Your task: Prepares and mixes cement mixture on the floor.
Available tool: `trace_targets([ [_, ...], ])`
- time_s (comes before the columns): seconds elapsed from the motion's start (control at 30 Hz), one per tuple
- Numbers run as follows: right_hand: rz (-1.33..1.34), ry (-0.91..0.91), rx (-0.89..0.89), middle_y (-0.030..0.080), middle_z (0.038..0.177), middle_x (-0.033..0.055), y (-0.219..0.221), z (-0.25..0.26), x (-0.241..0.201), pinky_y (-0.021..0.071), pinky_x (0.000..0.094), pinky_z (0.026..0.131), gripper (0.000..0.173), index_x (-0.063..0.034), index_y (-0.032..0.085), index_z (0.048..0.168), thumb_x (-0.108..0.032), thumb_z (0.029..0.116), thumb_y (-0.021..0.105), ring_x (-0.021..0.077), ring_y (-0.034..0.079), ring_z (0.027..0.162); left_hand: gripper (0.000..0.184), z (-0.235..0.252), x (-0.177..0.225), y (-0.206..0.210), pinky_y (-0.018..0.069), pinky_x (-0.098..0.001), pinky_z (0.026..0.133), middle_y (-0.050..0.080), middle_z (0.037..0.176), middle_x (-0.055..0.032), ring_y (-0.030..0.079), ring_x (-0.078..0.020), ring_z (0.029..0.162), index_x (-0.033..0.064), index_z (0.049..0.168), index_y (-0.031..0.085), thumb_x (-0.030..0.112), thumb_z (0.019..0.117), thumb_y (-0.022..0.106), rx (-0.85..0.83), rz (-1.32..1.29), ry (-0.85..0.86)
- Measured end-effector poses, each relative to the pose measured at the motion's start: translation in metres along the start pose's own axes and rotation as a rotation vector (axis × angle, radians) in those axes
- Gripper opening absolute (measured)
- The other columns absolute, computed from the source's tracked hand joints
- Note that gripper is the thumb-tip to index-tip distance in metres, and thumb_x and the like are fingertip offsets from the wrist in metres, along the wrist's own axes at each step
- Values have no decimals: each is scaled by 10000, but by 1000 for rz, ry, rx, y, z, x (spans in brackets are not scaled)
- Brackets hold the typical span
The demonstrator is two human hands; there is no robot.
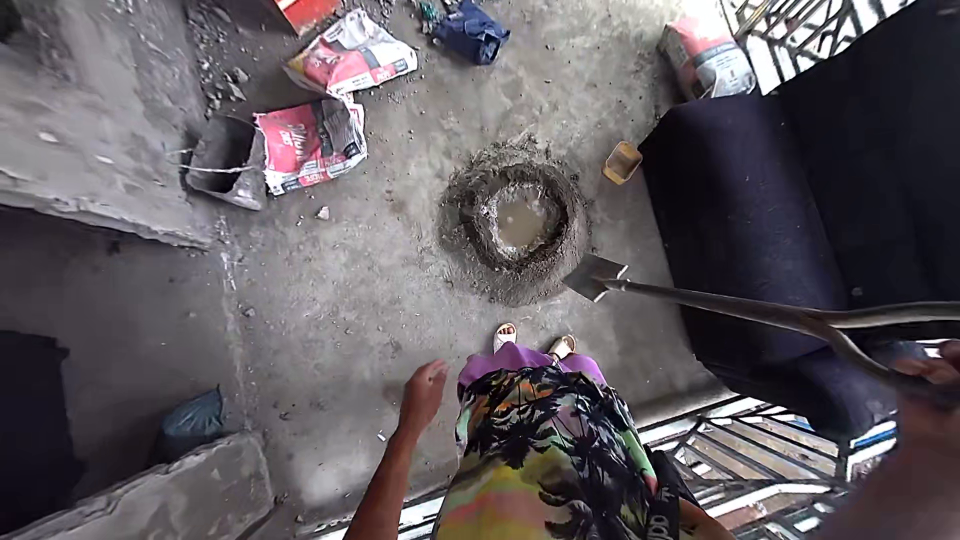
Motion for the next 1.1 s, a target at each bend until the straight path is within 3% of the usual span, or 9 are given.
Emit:
trace_targets([
  [0.17,5,64,43,526,732,-46,120,-21,59,530,246,518,112,-128,483,1155,-161,1061,534,66,527,519,424,-5,58,-54,515,-525,1030,643,1340,-235,672,-348,1162,0,1400,594,242,1100,419,198,-13,71],
  [0.37,117,79,-287,530,758,-9,248,-55,89,599,314,620,204,-79,399,1193,-230,1101,499,111,594,573,412,-28,219,-9,540,-472,1020,612,1381,-201,645,-295,1211,7,1420,573,215,1069,517,102,-159,415],
  [0.43,57,99,-490,592,795,-2,269,-90,90,608,343,716,257,-76,423,1198,-307,1100,476,122,648,684,579,-40,281,1,463,-485,1112,486,1527,-207,519,-305,1373,-12,1516,444,214,1004,593,147,-160,656],
  [0.53,-177,238,-787,607,1243,88,264,-151,107,544,375,973,607,-76,291,1518,-477,1090,449,138,631,1098,811,-51,342,13,360,-572,1174,329,1635,-235,355,-358,1504,-48,1569,320,168,877,683,145,-33,833],
  [0.67,-226,250,-1268,654,1305,88,245,-168,131,522,333,1076,699,54,430,1453,-513,1113,204,101,629,1210,678,-51,355,33,521,-545,976,621,1379,-209,640,-366,1203,11,1498,495,99,865,721,153,240,727],
  [0.77,-154,251,-1437,770,1060,-51,227,-127,161,589,333,964,813,-61,619,1264,-771,985,335,76,726,1001,393,-52,360,40,551,-516,865,715,1086,-187,706,-349,997,-8,1235,639,130,876,721,120,319,678],
  [0.83,-17,511,-1313,771,1037,-2,217,-102,198,616,339,847,921,-73,627,1257,-874,889,360,122,736,915,344,-50,374,55,522,-519,890,702,1072,-202,690,-356,1012,-25,1189,621,128,891,695,-53,342,645],
  [1.0,-9,1062,-577,605,1206,172,232,-103,292,549,395,879,598,-15,385,1481,-473,1126,237,210,628,1015,539,-38,405,84,546,-556,905,676,1189,-227,686,-375,1068,-18,1422,493,111,941,698,-359,174,714],
  [1.1,234,1327,-437,648,833,65,265,-97,352,590,242,580,266,-74,517,1102,-315,1077,409,125,677,663,534,-29,394,73,542,-573,883,714,1060,-211,704,-366,988,20,1391,551,326,980,702,-405,118,609],
])
Point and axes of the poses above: each hand's wrist, its own z-axis towards the middle knuckle, its own y-axis out of the palm, x = y × z, the point moved 9 cm from there along z, towards the middle knuckle
